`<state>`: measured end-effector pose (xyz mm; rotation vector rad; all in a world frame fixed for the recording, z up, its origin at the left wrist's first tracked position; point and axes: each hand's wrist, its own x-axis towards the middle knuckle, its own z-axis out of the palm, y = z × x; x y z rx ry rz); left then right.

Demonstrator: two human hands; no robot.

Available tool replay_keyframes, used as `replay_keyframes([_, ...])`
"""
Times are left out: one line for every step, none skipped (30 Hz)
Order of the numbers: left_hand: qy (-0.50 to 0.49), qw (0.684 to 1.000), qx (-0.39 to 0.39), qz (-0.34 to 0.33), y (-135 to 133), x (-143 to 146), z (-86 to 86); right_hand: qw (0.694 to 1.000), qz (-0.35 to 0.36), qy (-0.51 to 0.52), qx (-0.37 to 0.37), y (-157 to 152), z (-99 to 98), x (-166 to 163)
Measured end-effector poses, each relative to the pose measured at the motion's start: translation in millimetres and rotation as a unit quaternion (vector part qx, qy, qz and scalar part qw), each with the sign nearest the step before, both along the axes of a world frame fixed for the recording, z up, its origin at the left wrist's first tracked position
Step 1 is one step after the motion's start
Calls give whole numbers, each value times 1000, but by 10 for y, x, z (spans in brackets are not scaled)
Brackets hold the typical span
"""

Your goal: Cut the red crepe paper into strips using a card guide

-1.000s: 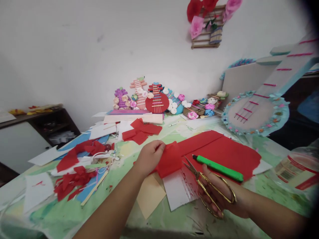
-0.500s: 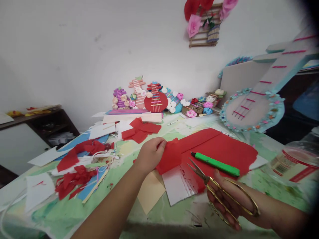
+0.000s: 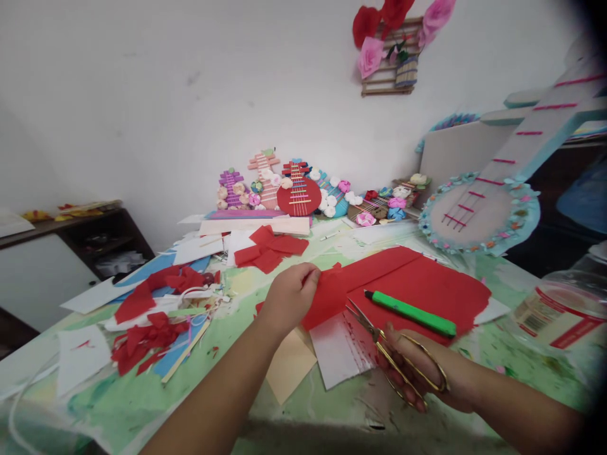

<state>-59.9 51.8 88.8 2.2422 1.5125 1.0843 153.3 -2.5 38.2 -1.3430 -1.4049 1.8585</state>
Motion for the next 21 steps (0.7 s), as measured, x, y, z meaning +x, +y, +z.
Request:
replay_keyframes([0,1000,0,1,-3,-1,6,1000,0,3,7,-3,7,-14])
replay_keyframes([1,1000,1,2,-6,-1,11,1000,1,8,14,-6,13,-26])
replay_keyframes([1,1000,1,2,-7,-1,16,1000,0,13,22,-9,17,-36])
replay_keyframes([2,1000,2,2,-8,1,21,999,0,19,29,-10,18,-44])
replay_keyframes([3,1000,2,2,-8,3,26,999,-3,23,33,-11,17,-50])
replay_keyframes([3,1000,3,2,-8,6,29,999,-6,27,33,-12,14,-57])
replay_keyframes([3,1000,3,2,-8,10,32,999,-9,30,32,-12,10,-63])
replay_keyframes([3,1000,4,3,-8,14,34,999,-13,33,29,-11,6,-69])
replay_keyframes([3,1000,4,5,-9,18,35,999,-16,37,28,-11,1,-76])
replay_keyframes([3,1000,4,6,-10,21,34,999,-19,41,27,-12,-3,-84])
replay_keyframes([3,1000,4,9,-12,23,34,998,-23,45,24,-13,-6,-93])
replay_keyframes([2,1000,4,11,-15,25,33,998,-28,48,22,-16,-9,-101])
replay_keyframes([2,1000,4,12,-17,25,32,998,-33,50,19,-19,-11,-109])
replay_keyframes([1,1000,4,14,-20,24,30,998,-38,51,16,-24,-11,-118])
replay_keyframes([1,1000,4,16,-22,23,29,998,-41,53,14,-29,-10,-126])
replay_keyframes([1,1000,4,17,-24,22,27,998,-42,55,14,-36,-7,-134])
replay_keyframes([0,1000,5,19,-24,20,25,998,-40,55,16,-43,-3,-142])
replay_keyframes([0,1000,5,20,-24,18,23,998,-37,51,20,-50,1,-149])
replay_keyframes([0,1000,5,20,-22,16,21,998,-36,44,24,-56,5,-156])
replay_keyframes([0,1000,5,20,-20,14,18,998,-34,36,27,-61,7,-161])
replay_keyframes([1,1000,5,19,-17,12,16,999,-34,29,31,-65,7,-165])
